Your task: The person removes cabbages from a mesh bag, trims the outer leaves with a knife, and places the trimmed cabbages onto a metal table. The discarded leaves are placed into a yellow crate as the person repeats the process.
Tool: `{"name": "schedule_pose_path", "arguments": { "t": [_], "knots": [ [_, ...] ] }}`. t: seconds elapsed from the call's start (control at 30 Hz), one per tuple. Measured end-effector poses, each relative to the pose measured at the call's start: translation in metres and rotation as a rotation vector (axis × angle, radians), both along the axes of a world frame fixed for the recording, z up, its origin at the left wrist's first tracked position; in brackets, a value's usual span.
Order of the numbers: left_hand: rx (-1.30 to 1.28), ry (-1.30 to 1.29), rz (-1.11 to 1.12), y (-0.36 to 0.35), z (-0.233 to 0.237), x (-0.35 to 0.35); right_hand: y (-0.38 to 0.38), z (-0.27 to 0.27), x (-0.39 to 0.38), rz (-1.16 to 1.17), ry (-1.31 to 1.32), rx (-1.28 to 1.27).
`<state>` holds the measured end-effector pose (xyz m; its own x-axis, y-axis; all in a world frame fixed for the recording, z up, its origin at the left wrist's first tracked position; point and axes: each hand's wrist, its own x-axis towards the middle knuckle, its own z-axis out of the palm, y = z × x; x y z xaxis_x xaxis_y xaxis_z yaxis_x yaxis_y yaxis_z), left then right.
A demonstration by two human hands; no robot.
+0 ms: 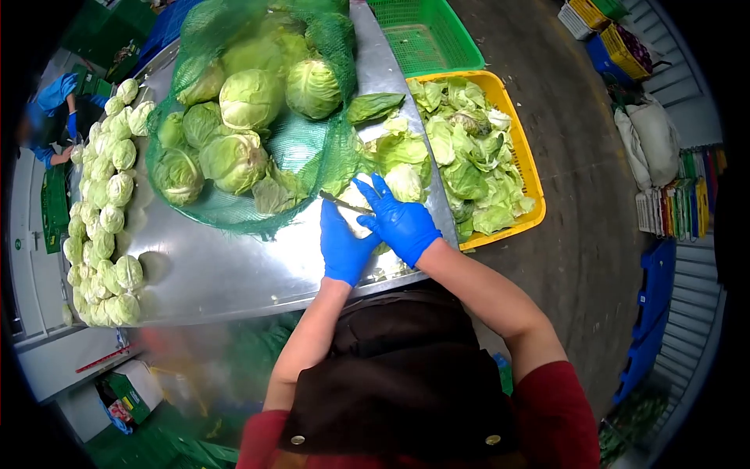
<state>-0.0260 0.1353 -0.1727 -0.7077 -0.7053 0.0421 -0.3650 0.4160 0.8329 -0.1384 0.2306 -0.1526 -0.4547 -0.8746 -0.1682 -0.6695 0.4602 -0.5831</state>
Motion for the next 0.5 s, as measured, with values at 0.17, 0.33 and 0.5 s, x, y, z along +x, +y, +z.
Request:
{"name": "schedule_pose_path", "arguments": {
  "t": [0.17, 0.33, 0.5],
  "knots": [
    [-0.052, -0.003, 0.011, 0.004, 0.004, 0.0, 0.002, -0.008, -0.003, 0.011, 0.095, -0.152],
    [0.08, -0.006, -0.032, 0.002, 0.003, 0.001, -0.019, -0.015, -0.01, 0.081, 0.087, -0.119],
    [-0.029, -0.057, -0.022, 0.01, -0.002, 0.009, -0.035, -0.024, -0.047, 0.095, 0.277, -0.113]
  ]
}}
